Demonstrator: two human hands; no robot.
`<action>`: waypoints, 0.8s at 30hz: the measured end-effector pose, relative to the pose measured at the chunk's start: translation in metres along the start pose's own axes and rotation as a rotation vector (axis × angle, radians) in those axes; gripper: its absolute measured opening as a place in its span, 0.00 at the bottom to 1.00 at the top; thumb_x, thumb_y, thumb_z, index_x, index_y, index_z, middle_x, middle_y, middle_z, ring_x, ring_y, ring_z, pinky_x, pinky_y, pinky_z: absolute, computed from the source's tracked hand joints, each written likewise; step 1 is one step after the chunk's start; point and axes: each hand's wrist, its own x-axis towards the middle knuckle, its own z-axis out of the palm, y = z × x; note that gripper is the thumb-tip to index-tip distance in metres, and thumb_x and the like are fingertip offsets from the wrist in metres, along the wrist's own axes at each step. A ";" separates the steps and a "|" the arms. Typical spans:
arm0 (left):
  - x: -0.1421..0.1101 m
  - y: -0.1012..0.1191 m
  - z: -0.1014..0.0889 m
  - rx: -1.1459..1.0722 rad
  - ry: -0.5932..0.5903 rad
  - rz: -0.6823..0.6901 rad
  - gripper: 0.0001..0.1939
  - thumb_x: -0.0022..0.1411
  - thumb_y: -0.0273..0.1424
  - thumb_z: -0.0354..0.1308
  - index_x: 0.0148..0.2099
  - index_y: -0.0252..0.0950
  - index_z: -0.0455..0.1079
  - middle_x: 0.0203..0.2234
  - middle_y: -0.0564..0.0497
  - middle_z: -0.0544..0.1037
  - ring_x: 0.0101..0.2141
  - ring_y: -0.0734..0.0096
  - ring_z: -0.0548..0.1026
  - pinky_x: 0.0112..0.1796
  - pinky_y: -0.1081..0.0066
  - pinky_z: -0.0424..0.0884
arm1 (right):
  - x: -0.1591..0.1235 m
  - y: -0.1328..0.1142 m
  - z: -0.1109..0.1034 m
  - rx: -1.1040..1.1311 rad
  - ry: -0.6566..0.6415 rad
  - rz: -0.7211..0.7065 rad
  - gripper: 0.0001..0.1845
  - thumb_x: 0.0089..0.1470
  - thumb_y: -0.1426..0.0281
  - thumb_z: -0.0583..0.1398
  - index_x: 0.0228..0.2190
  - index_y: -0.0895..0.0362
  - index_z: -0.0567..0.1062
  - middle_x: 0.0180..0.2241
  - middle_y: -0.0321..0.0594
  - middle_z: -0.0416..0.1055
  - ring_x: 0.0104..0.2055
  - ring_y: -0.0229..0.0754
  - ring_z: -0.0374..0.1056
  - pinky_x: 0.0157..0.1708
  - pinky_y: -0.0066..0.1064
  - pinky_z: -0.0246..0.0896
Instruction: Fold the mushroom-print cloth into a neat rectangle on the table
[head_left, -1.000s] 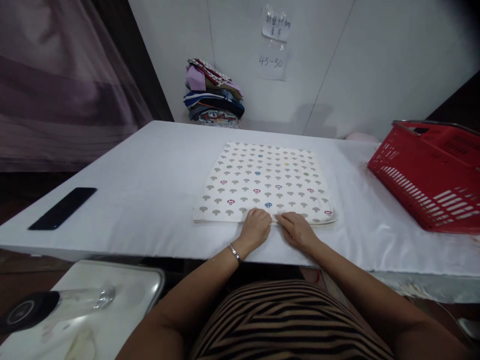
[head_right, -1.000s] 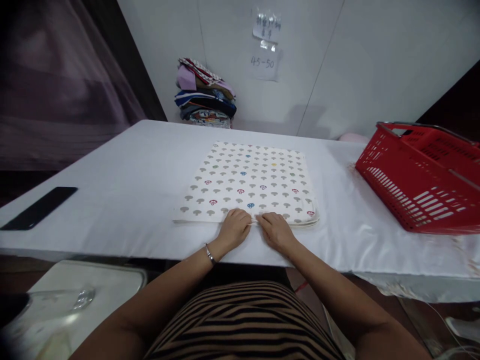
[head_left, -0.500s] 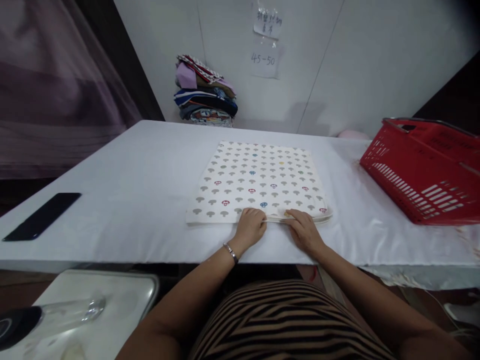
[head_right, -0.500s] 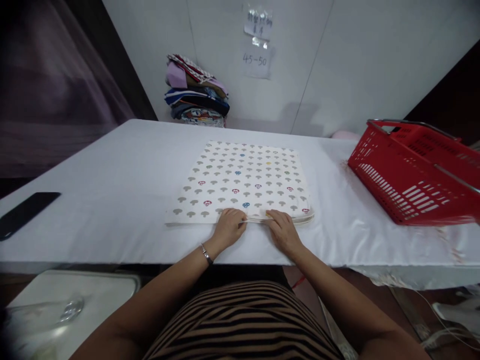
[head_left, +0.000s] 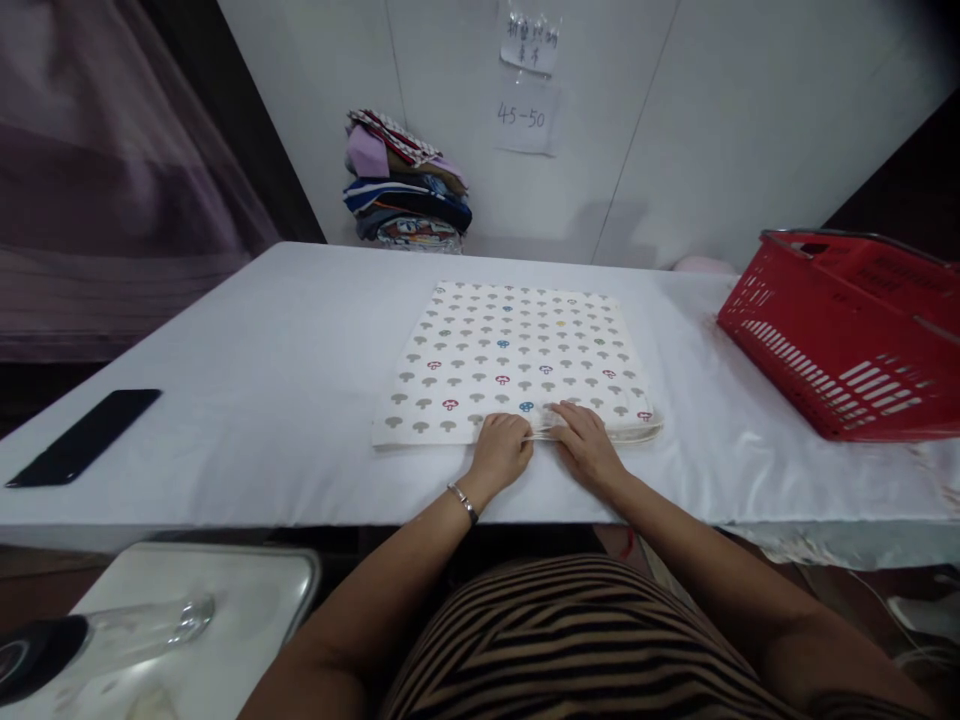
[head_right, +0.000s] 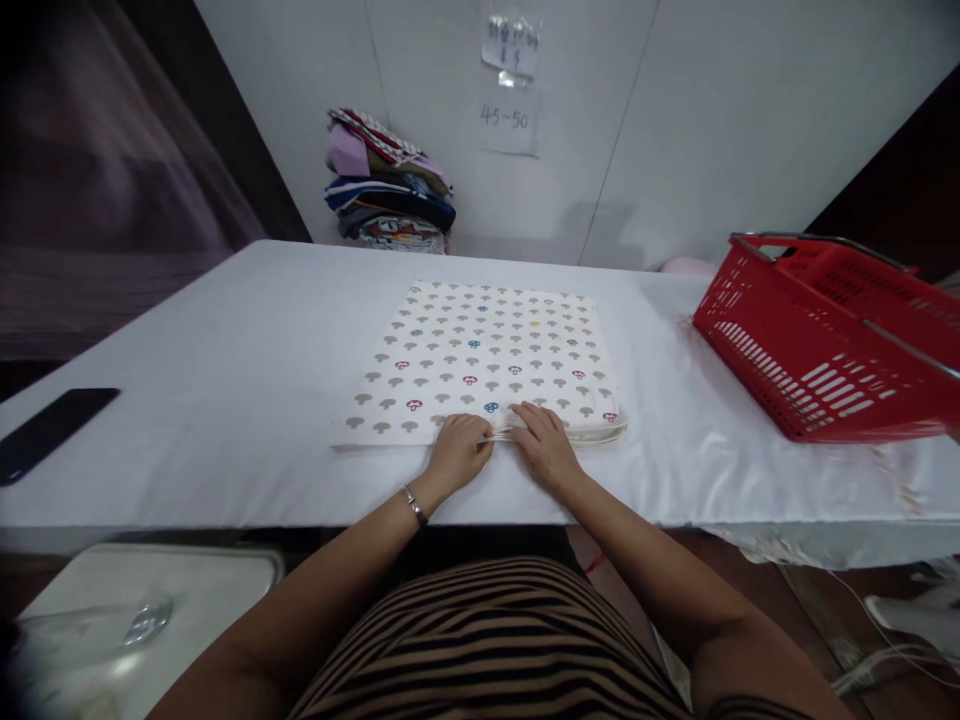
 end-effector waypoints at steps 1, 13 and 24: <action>0.000 0.000 0.000 -0.001 -0.001 -0.005 0.04 0.55 0.24 0.54 0.33 0.39 0.64 0.29 0.52 0.73 0.36 0.66 0.69 0.42 0.63 0.61 | 0.001 -0.001 0.000 0.004 0.011 -0.003 0.10 0.57 0.76 0.52 0.37 0.56 0.72 0.56 0.50 0.62 0.61 0.48 0.52 0.54 0.48 0.52; -0.001 0.000 0.002 0.014 0.002 0.014 0.05 0.55 0.24 0.55 0.34 0.38 0.64 0.31 0.51 0.73 0.38 0.65 0.69 0.42 0.62 0.62 | 0.012 -0.008 0.011 -0.020 -0.031 -0.055 0.09 0.58 0.75 0.53 0.37 0.56 0.72 0.58 0.50 0.60 0.63 0.49 0.48 0.55 0.49 0.50; -0.001 -0.001 0.002 0.001 0.031 0.023 0.05 0.55 0.23 0.55 0.34 0.38 0.64 0.30 0.52 0.73 0.37 0.66 0.69 0.41 0.63 0.61 | -0.004 0.002 0.001 -0.041 0.020 -0.065 0.11 0.58 0.76 0.53 0.39 0.56 0.72 0.58 0.51 0.60 0.64 0.48 0.48 0.55 0.48 0.50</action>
